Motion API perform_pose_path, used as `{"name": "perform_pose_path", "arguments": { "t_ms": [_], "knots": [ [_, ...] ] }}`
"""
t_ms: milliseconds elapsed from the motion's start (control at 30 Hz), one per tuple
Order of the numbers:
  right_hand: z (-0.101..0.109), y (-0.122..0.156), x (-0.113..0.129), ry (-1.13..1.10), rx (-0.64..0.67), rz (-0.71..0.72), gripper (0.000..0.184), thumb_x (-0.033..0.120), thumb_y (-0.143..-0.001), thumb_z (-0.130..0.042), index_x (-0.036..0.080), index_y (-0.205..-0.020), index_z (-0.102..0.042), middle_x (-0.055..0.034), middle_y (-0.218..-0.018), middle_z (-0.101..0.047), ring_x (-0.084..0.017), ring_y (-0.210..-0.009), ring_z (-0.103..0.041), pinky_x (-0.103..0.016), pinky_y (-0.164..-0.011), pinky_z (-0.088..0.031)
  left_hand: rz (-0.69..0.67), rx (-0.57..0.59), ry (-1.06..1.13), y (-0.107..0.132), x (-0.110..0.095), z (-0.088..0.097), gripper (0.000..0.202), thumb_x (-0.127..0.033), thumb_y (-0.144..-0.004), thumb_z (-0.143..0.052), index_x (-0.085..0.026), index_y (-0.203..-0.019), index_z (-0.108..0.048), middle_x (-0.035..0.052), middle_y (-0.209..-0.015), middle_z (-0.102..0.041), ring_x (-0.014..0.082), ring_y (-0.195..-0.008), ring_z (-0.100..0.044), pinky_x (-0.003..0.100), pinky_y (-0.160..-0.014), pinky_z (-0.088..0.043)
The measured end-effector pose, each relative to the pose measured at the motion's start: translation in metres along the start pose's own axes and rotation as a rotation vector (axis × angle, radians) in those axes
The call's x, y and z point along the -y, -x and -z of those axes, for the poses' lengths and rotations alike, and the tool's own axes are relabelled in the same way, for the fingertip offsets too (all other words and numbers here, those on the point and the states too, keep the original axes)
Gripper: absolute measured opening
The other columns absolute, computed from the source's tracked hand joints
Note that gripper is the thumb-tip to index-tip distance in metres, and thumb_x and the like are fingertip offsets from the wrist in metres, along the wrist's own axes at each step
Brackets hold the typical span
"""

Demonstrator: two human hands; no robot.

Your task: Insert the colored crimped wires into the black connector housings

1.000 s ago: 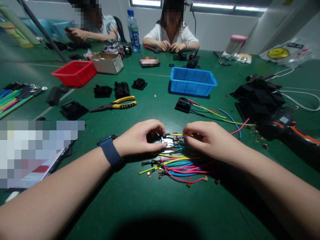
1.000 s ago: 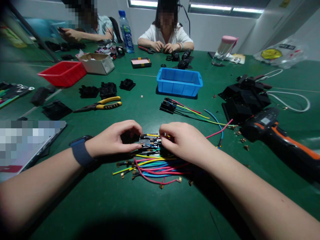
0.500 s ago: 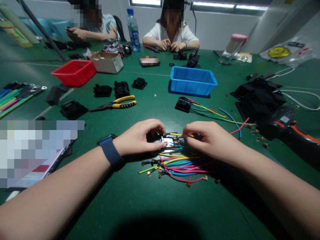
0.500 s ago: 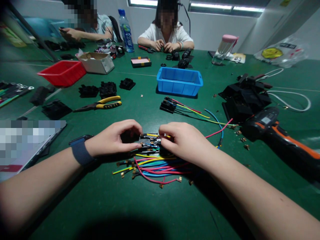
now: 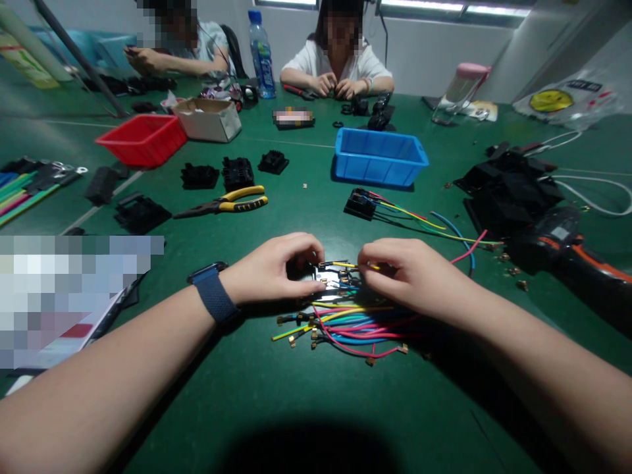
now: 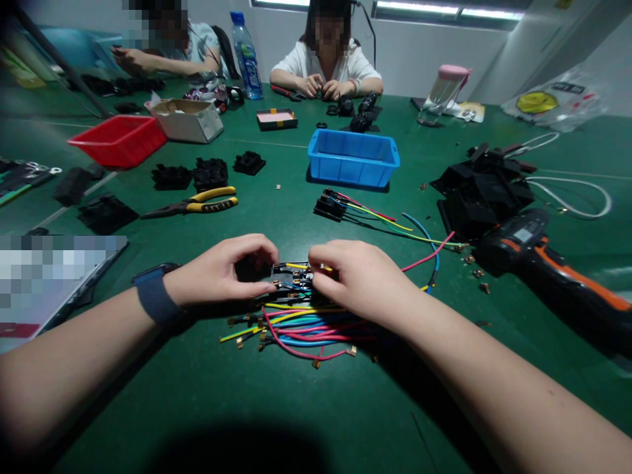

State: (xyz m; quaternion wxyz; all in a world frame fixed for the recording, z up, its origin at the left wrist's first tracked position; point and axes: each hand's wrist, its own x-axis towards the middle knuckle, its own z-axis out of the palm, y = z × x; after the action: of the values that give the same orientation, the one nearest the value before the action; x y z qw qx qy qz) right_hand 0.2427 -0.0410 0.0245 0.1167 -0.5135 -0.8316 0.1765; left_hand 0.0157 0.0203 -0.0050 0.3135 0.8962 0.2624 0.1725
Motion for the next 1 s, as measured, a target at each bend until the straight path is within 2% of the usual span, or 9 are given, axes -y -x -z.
{"name": "perform_pose_path", "arguments": {
  "t_ms": [733, 1000],
  "knots": [
    [0.0025, 0.0029, 0.0055, 0.022, 0.022, -0.03, 0.013, 0.025, -0.082, -0.048, 0.02, -0.073, -0.057, 0.0028, -0.064, -0.055, -0.011, -0.058, -0.044, -0.024, -0.054, -0.027, -0.026, 0.02, -0.022, 0.0, 0.0017, -0.0006, 0.026, -0.034, -0.075, -0.063, -0.017, -0.093, -0.055, 0.0006, -0.087, -0.055, 0.0112, -0.072, -0.049, 0.023, -0.064, -0.042],
    [-0.0017, 0.0017, 0.0045, 0.024, -0.017, 0.015, 0.011, 0.023, -0.084, -0.048, 0.019, -0.085, -0.059, -0.0003, -0.076, -0.058, -0.012, -0.066, -0.048, -0.024, -0.059, -0.033, -0.028, 0.028, -0.02, 0.0002, 0.0023, -0.0003, 0.027, -0.036, -0.075, -0.063, -0.017, -0.093, -0.055, 0.0007, -0.088, -0.056, 0.0115, -0.074, -0.05, 0.023, -0.067, -0.042]
  ]
}}
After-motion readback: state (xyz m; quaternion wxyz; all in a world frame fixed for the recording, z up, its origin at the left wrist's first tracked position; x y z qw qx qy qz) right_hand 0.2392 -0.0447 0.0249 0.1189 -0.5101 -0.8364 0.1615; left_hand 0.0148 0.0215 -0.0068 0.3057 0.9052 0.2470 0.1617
